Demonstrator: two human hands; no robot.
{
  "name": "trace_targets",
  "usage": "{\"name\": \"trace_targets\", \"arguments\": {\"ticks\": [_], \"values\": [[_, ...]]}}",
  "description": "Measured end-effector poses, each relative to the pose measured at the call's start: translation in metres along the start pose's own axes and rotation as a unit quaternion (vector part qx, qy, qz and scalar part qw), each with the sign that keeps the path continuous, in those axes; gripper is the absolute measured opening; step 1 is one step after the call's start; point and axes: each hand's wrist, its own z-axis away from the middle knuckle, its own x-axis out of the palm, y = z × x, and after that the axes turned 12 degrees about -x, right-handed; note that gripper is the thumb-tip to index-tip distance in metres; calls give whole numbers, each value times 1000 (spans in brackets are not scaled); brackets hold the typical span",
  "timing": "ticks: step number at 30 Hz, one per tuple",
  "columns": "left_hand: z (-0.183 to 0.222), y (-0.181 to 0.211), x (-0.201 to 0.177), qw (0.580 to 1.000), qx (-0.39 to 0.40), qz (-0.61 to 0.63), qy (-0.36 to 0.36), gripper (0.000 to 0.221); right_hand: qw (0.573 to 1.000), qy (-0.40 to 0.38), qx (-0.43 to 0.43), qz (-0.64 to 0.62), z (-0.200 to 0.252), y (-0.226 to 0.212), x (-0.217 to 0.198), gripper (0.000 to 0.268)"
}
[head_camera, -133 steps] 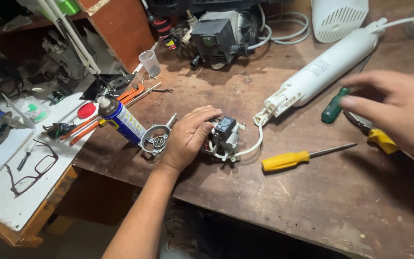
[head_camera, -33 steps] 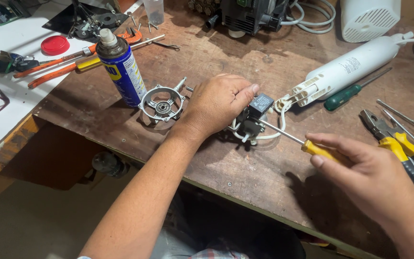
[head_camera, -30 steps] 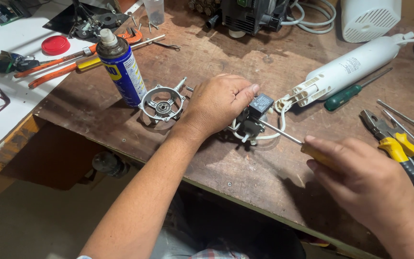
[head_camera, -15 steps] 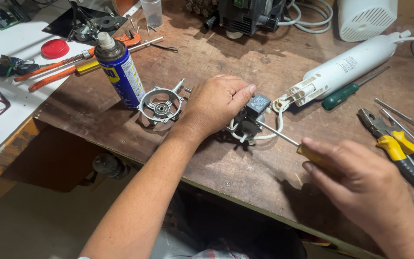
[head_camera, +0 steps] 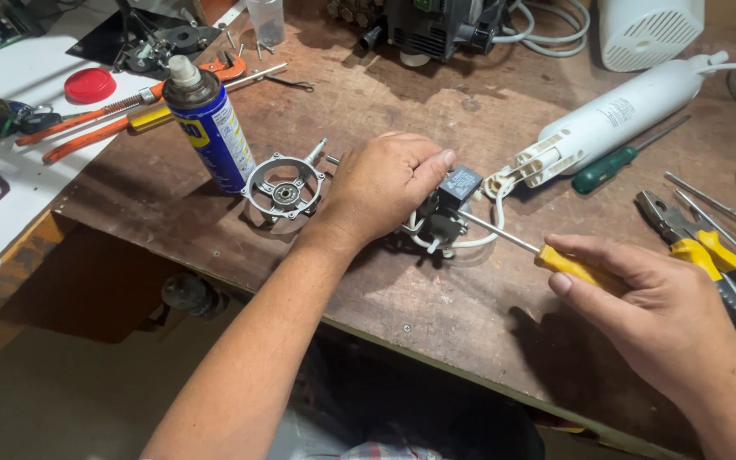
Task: Applying lubricant to a motor shaft and assembling the motor components of a handheld appliance on a workbench.
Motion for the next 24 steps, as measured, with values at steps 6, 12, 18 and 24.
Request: {"name": "trace_targets", "arguments": {"ticks": [6,12,18,24], "values": [[0,-1,0,1000,13,18,8,50,999,-3,-43,30,0,14,0,49],[-1,0,-1,1000,17,8,3,48,998,-16,28,-47,-4,11,2,48],[1,2,-1,1000,-16,4,-12,48,986,-49,56,-148,-14,57,3,44],[0,2,-1,1000,-2,10,-3,45,991,-70,97,-53,-18,45,-4,42]]}}
